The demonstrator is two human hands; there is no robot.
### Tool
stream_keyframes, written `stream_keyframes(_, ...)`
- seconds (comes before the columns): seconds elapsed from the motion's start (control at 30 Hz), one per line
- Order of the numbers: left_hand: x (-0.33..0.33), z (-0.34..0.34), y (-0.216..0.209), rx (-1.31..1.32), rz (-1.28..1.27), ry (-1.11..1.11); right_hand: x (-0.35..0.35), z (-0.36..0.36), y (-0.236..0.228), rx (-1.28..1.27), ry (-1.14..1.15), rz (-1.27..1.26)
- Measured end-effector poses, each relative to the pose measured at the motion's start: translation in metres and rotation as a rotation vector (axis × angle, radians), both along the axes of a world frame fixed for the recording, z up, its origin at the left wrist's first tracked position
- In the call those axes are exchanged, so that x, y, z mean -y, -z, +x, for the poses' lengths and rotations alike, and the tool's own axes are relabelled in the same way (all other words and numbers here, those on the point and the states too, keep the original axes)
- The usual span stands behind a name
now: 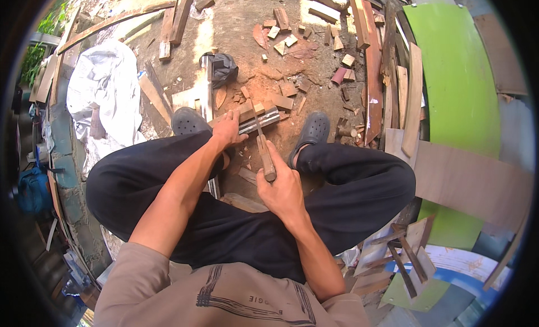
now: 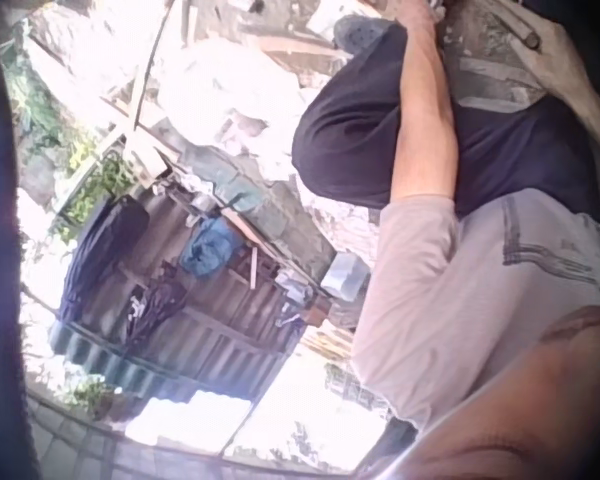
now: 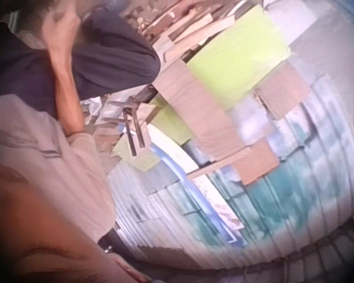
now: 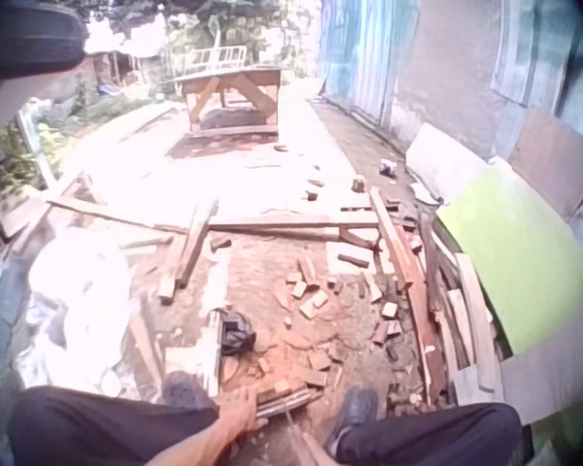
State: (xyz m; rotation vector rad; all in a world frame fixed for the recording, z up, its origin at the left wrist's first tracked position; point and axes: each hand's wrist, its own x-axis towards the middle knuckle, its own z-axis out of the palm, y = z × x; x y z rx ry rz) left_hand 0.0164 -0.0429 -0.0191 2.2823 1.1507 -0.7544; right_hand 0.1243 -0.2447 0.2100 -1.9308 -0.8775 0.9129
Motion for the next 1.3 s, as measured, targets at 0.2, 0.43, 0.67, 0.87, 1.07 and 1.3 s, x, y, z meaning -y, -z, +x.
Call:
stream_keyframes(0.2, -0.004, 0.009, 0.000, -0.039, -0.016, 0.043, -0.004, 0.013, 0.007, 0.003, 0.010, -0.061)
stream_keyframes(0.43, -0.007, 0.013, -0.001, -0.071, 0.011, 0.104, 0.002, 0.006, -0.016, -0.119, -0.022, -0.170)
stream_keyframes(0.67, -0.008, 0.010, 0.003, -0.068, 0.016, 0.106, 0.007, 0.004, -0.027, -0.062, 0.016, -0.133)
stream_keyframes(0.87, -0.009, 0.013, 0.000, -0.061, 0.008, 0.141, 0.007, 0.018, 0.028, -0.029, -0.012, -0.067)
stream_keyframes(1.07, -0.012, 0.009, 0.003, -0.055, -0.004, 0.154, -0.014, 0.027, 0.024, -0.130, -0.056, -0.291)
stream_keyframes(1.3, -0.010, 0.010, -0.001, -0.024, 0.003, 0.125, 0.001, 0.030, -0.041, 0.085, -0.195, -0.364)
